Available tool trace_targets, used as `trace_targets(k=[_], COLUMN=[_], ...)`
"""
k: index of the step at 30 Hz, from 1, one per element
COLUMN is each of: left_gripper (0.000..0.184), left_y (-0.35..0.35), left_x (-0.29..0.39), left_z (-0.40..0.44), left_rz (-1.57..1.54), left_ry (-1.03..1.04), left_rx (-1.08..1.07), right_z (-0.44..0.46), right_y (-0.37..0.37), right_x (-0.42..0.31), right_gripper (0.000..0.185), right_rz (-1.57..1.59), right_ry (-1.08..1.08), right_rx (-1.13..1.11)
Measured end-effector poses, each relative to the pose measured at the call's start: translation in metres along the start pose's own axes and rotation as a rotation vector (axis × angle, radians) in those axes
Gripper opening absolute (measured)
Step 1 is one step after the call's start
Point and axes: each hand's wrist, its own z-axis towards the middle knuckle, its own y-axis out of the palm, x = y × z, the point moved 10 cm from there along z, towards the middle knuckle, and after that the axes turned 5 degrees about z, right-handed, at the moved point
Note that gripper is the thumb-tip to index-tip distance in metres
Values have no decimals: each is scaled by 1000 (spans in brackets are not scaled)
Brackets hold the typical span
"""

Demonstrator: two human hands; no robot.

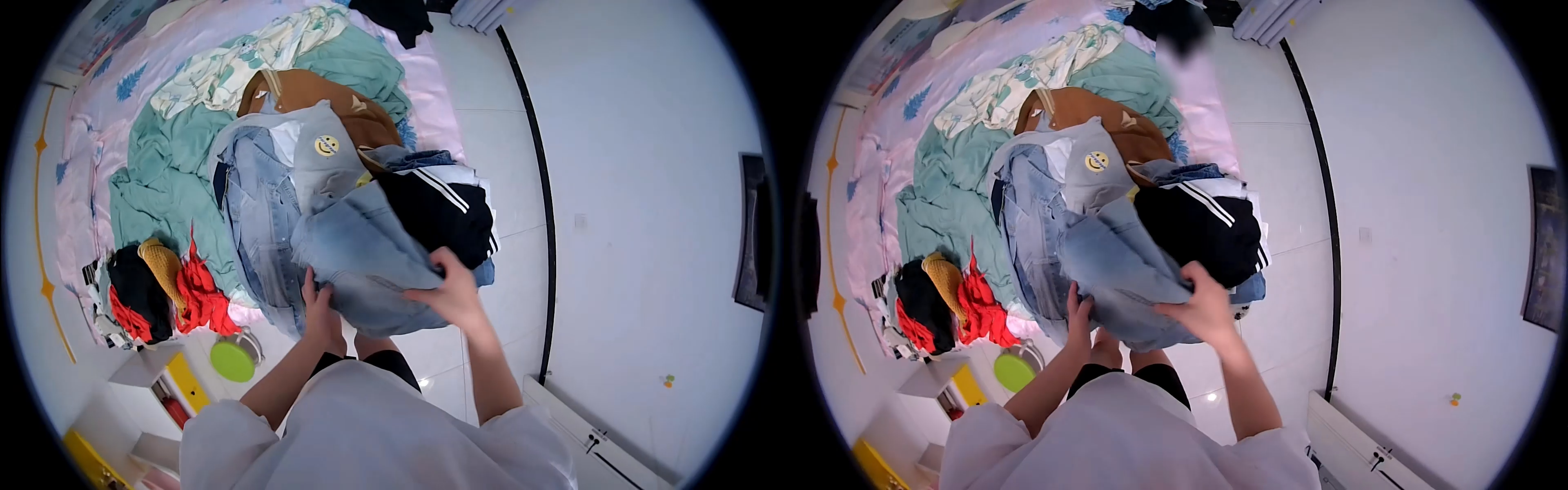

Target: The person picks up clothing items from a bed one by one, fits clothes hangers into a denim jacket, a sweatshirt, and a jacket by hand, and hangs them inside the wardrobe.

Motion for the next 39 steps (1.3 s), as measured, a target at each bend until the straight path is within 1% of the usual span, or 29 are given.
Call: trace_targets(k=[1, 2, 4, 5, 7, 8, 9, 10, 11, 14, 17, 20, 23, 26, 29, 32, 35, 38, 39], left_gripper=[67, 67, 66, 68, 69, 70, 71, 72, 73, 73, 72, 69, 65, 59, 54, 49, 46, 43, 45], left_y=[20, 38, 74, 96, 132, 149, 161, 171, 180, 187, 182, 174, 167, 161, 151, 143, 125, 68, 40], left_x=[25, 30, 36, 45, 57, 64, 72, 81, 90, 100, 101, 103, 118, 107, 114, 117, 112, 110, 97], left_z=[-10, -6, 4, 5, 11, 12, 14, 17, 20, 34, 38, 29, 3, 6, 8, 13, 26, 53, 72], left_rz=[5, 75, 212, 298, 545, 667, 745, 825, 905, 904, 832, 812, 975, 941, 771, 660, 583, 492, 545], left_ry=[68, 138, 275, 301, 501, 600, 641, 680, 719, 671, 701, 756, 877, 883, 921, 861, 810, 791, 771], left_rx=[-23, -57, -127, -169, -160, -152, -126, -100, -71, -42, -63, -99, 2, -47, -98, -219, -283, -61, 43], right_z=[-2, -1, 12, 23, 41, 46, 54, 57, 58, 47, 48, 58, 53, 51, 62, 72, 79, 82, 82], right_y=[-24, -48, -90, -105, -118, -123, -118, -112, -93, -50, -14, 12, 16, 12, 25, 52, 89, 129, 145], right_x=[-1, 2, 23, 42, 90, 110, 129, 129, 124, 64, 33, 60, 53, 18, -10, -24, -40, -54, -57], right_gripper=[51, 50, 50, 52, 54, 58, 61, 65, 67, 61, 56, 54, 52, 48, 45, 45, 46, 43, 43], right_rz=[16, 29, 42, 122, 283, -4, -293, -583, -677, -695, -406, -509, -505, -493, -445, -374, -295, -227, -209], right_ry=[-20, -41, -16, 84, 283, 261, 235, 207, 250, -113, -268, -220, -194, -258, -377, -459, -505, -537, -543], right_rx=[30, 59, 67, 96, 151, 274, 389, 495, 472, 569, 442, 374, 344, 380, 343, 269, 147, 62, 22])
